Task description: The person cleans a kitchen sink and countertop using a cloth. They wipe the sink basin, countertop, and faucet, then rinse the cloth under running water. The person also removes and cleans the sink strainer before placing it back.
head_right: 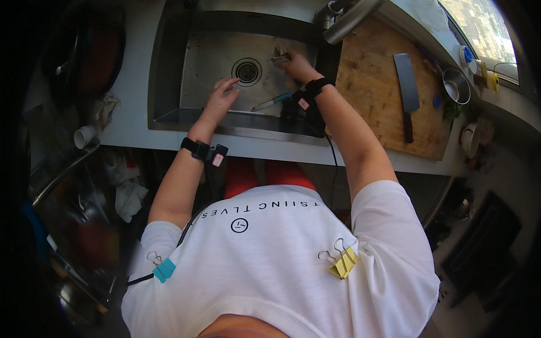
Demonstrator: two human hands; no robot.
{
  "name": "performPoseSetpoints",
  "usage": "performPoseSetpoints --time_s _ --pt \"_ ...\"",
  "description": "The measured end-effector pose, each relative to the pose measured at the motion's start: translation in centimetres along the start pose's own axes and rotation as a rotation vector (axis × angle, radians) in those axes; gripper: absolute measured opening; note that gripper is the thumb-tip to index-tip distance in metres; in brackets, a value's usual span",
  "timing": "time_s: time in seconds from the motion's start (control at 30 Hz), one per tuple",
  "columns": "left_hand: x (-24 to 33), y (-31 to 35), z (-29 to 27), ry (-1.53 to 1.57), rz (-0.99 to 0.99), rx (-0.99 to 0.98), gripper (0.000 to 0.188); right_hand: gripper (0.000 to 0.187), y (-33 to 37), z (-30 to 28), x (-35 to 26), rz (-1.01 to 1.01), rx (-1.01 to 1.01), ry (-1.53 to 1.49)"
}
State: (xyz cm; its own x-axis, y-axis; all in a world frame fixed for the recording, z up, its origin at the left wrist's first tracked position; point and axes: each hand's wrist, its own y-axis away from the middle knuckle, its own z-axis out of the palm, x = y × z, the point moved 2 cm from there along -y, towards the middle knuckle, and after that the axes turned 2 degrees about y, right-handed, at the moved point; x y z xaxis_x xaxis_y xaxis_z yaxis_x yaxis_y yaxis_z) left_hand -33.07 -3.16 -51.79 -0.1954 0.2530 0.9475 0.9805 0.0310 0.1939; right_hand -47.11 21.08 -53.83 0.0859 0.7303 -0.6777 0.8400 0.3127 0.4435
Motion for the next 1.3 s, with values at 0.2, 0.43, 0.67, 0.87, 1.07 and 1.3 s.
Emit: performPoseSetpoints --time_s 0.2,0.43,0.67,0.87,1.07,1.3 --pt "-3.5 2.3 -11.4 -0.684 0.105 0.248 0.023 0.030 -4.8 -6.0 3.4 -0.124 0.029 1.226" --pt "-6.2 4.8 -15.9 -0.813 0.135 0.362 0.021 0.034 -1.1 0.6 8.1 0.194 -0.372 1.369" --pt "-6.7 5.9 -16.0 -0.785 0.134 0.307 0.018 0.033 9.2 5.9 5.0 0.038 -0.717 1.429" --pt "-6.6 5.9 -16.3 -0.736 0.152 0.327 0.015 0.033 10.9 5.2 2.4 0.434 -0.902 0.835" --pt "-6.8 5.9 -16.1 -0.744 0.168 0.337 0.011 0.029 -1.3 1.1 5.0 0.004 -0.631 0.974" --pt "-6.5 5.7 -16.2 -0.762 0.162 0.320 0.011 0.027 3.0 2.8 6.6 0.452 -0.747 0.935"
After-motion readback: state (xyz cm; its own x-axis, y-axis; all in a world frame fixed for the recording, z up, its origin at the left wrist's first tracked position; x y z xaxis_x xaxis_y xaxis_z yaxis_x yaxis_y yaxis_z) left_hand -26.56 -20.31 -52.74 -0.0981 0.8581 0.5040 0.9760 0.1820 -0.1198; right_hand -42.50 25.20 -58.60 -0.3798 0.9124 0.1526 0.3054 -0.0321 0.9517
